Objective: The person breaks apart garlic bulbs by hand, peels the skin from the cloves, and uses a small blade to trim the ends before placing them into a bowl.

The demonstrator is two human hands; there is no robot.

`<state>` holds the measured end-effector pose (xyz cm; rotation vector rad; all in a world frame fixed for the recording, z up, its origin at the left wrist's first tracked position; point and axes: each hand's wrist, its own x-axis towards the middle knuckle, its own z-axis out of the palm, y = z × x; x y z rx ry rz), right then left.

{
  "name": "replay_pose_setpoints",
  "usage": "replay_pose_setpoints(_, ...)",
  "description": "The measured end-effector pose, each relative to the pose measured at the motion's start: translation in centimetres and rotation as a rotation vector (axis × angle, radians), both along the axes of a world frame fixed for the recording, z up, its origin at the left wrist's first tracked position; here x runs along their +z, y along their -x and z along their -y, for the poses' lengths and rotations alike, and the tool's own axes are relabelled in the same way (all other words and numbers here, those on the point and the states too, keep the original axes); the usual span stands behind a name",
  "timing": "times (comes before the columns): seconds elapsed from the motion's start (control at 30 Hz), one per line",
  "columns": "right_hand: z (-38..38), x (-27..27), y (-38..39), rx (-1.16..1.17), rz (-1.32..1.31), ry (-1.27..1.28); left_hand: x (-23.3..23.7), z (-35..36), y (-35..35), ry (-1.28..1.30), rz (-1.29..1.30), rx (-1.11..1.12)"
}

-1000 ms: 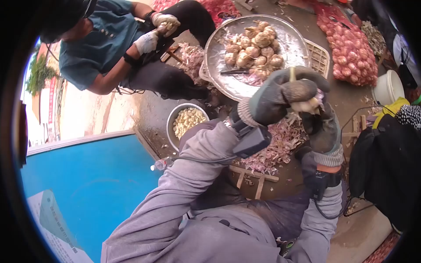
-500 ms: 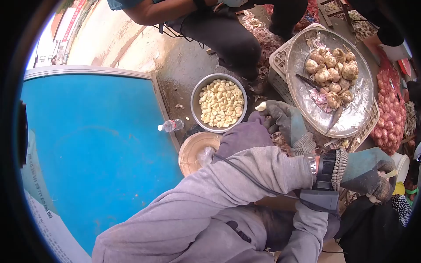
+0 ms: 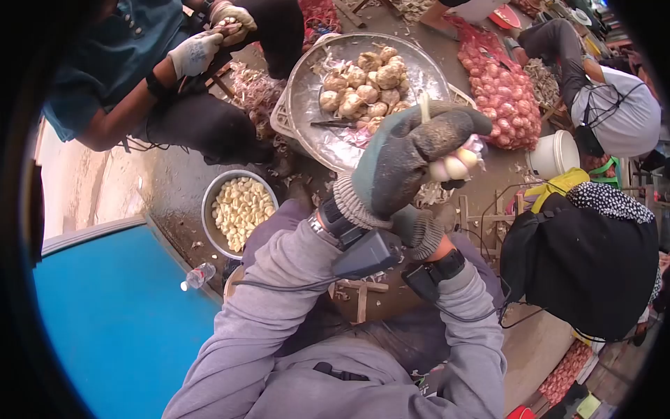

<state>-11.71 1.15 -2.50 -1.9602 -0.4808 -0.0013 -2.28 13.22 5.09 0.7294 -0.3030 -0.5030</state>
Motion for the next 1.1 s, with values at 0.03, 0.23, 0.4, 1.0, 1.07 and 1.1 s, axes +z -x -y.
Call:
replay_pose_setpoints(0.03,1.4,1.5,-1.0,0.120,-0.272,0.068,-0.3,-0.2,-0.4,-0.042,0.005,-0.004)
replay_pose_setpoints(0.23,8.3,8.7,-1.5,-0.479,-0.463,-0.441,-2.0,1.6,-0.4,-0.423,0.453,0.195)
replay_pose_setpoints(0.4,8.3,8.0,-1.4,-0.534,-0.307,-0.307,-3.4,4.7,0.5,-0.636,0.685,0.215)
replay_pose_setpoints(1.0,13.3,3.3,2.8,-0.443,-0.546,-0.827,-4.3,9.9,3.6,-0.416,0.154,-0.154)
replay_pose_setpoints(1.07,13.3,3.3,2.6,-0.426,-0.540,-0.818,-4.4,10.0,3.7,-0.436,0.178,-0.092)
replay_pose_setpoints(1.1,13.2,3.3,2.5,-0.406,-0.544,-0.806,-4.6,10.0,3.6,-0.437,0.181,-0.095)
